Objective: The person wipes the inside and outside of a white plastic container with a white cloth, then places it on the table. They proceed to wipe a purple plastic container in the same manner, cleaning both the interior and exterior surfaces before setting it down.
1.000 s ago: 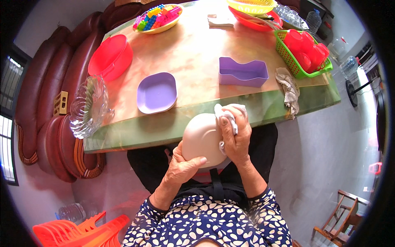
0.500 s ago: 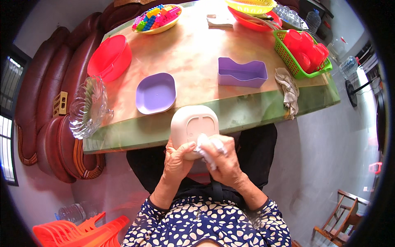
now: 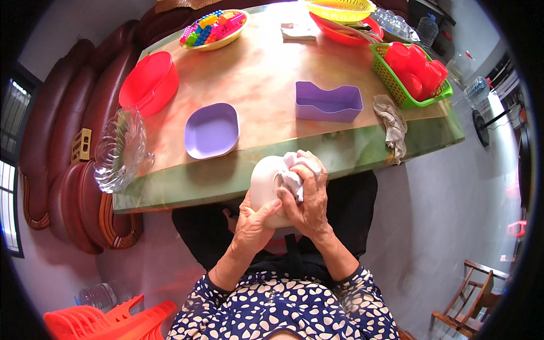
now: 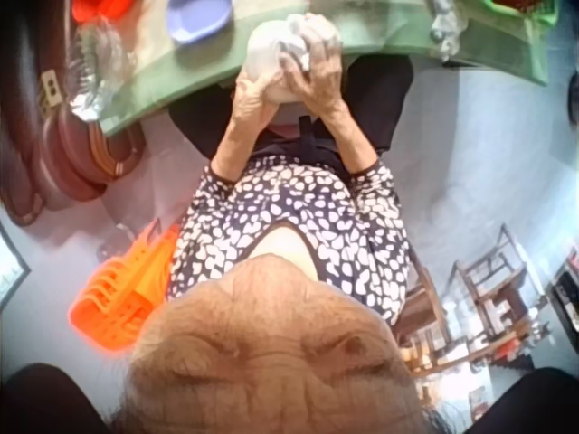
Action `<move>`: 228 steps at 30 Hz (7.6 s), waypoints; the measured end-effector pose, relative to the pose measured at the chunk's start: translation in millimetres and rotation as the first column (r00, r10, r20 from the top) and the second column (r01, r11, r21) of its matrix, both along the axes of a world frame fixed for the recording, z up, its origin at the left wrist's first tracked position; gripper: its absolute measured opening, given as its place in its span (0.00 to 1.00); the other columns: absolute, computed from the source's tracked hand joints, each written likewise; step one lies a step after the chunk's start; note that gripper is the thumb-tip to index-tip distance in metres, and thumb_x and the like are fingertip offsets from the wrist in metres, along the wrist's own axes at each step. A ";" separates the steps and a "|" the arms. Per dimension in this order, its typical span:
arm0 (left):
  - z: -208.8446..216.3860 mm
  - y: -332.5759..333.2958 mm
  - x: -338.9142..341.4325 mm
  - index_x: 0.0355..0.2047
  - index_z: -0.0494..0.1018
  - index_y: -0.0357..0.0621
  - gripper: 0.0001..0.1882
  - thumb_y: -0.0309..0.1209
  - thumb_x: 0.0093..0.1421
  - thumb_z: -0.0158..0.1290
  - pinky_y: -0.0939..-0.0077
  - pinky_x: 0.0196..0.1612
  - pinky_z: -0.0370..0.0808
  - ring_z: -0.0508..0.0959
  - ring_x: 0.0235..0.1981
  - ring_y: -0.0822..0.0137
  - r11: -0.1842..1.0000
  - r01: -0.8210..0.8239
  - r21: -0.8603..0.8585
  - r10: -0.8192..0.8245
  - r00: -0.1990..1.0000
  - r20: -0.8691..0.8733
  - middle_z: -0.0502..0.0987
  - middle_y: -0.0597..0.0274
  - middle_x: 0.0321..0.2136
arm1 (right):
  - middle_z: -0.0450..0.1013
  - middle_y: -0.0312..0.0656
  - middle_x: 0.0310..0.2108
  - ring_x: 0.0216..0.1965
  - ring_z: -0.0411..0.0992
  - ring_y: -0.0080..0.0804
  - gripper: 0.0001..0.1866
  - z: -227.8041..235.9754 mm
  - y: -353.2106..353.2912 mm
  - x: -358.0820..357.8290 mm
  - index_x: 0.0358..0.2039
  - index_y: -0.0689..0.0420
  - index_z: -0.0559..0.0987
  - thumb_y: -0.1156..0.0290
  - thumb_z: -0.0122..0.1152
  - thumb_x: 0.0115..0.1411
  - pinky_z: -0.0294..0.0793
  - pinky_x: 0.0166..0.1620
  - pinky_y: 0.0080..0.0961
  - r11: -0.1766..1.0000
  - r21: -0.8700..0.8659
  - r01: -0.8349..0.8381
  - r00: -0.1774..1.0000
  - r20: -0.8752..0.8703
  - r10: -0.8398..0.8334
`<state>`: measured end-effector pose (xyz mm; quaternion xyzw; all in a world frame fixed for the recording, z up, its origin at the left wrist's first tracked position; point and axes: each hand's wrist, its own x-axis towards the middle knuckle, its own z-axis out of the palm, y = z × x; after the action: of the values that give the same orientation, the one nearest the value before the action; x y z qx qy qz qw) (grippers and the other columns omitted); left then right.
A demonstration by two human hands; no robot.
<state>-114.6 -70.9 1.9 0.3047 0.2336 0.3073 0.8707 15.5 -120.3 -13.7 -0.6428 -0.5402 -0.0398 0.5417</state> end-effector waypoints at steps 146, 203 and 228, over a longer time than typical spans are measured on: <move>-11.8 57.3 1.2 0.51 0.69 0.38 0.26 0.49 0.68 0.40 0.54 0.51 0.76 0.75 0.51 0.55 0.958 0.204 -0.203 -0.159 0.963 0.219 0.75 0.49 0.48 | 0.71 0.50 0.37 0.38 0.71 0.47 0.18 35.6 -8.3 67.6 0.41 0.62 0.77 0.85 0.62 0.47 0.74 0.39 0.37 0.985 0.033 0.170 0.970 0.169 -0.173; 22.8 32.5 26.4 0.52 0.70 0.37 0.17 0.19 0.62 0.46 0.78 0.47 0.74 0.75 0.41 0.75 0.891 0.143 0.430 0.042 0.919 -0.393 0.78 0.63 0.40 | 0.73 0.42 0.38 0.41 0.70 0.42 0.16 33.0 -6.7 89.5 0.35 0.55 0.79 0.79 0.68 0.43 0.72 0.45 0.36 0.973 -0.160 -0.167 0.963 0.183 0.196; 16.6 21.2 25.9 0.52 0.71 0.37 0.18 0.28 0.63 0.55 0.79 0.48 0.73 0.75 0.43 0.75 0.858 -0.072 0.508 0.251 0.922 -0.293 0.78 0.63 0.43 | 0.70 0.45 0.30 0.35 0.70 0.47 0.13 18.6 -13.1 44.9 0.32 0.58 0.74 0.85 0.62 0.46 0.70 0.38 0.37 0.979 -0.182 0.095 0.981 -0.150 -0.123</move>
<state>-88.7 -49.7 18.5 0.5427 0.3244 0.3704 0.6805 60.4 -133.4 4.8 -0.7175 -0.4601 0.0294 0.5222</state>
